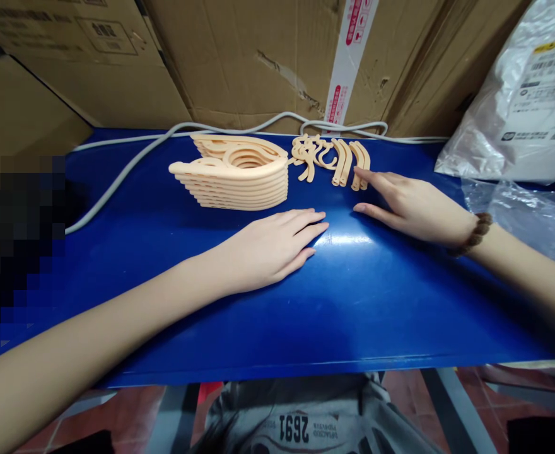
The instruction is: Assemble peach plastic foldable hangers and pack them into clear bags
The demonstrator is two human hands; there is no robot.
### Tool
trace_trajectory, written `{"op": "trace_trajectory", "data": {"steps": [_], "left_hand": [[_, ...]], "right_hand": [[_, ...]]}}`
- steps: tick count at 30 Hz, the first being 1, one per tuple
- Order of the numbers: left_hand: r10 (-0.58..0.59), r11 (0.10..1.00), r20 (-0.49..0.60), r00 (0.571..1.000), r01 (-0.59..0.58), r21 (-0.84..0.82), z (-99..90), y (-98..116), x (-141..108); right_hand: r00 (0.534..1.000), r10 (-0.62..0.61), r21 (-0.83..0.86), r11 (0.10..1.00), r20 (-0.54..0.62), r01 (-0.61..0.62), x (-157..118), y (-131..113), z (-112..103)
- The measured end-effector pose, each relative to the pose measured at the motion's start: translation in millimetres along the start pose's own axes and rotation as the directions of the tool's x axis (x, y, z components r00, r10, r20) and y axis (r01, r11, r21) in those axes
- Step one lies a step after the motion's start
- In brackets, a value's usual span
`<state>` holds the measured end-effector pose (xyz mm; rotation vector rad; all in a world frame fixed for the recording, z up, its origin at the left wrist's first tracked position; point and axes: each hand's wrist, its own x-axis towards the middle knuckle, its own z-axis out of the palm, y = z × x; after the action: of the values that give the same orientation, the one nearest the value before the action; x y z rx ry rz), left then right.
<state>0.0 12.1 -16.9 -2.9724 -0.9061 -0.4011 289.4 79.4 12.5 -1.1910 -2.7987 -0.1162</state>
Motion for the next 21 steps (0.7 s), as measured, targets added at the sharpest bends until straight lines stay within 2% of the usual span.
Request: {"op": "trace_trajectory", "data": {"steps": [4,7,11,14,16,19,21], "left_hand": [[0.010,1.000,-0.050,0.999,-0.011,-0.021,0.0,2.2,0.2],[0.013,0.999,-0.089,0.996,-0.016,-0.039,0.6,4.7,0.5],[0.025,0.997,-0.070,0.997,-0.030,-0.066,0.3,5.9,0.4],[0.063,0.994,-0.043,0.997,-0.066,-0.087,-1.4,5.5,0.5],[0.078,0.993,-0.037,0.996,-0.081,-0.083,-2.8,5.5,0.7],[0.080,0.995,-0.035,0.996,-0.082,-0.058,-3.9,6.0,1.0],[0.078,0.996,-0.031,0.996,-0.079,-0.031,-3.9,6.7,1.1]], "right_hand": [[0.998,-0.045,-0.041,0.998,-0.039,0.044,-21.9,-22.4,-8.8],[0.985,-0.154,-0.070,0.986,-0.082,0.148,-43.5,-59.7,-15.4],[0.947,-0.280,-0.085,0.959,-0.160,0.270,-62.7,-114.8,-18.5],[0.921,-0.344,-0.045,0.939,-0.183,0.342,-63.3,-137.0,-17.0],[0.905,-0.380,-0.032,0.924,-0.191,0.381,-57.5,-136.8,-18.2],[0.883,-0.431,0.056,0.893,-0.186,0.447,-40.3,-115.5,-26.8],[0.910,-0.382,0.111,0.909,-0.164,0.402,-23.1,-91.5,-34.3]]}}
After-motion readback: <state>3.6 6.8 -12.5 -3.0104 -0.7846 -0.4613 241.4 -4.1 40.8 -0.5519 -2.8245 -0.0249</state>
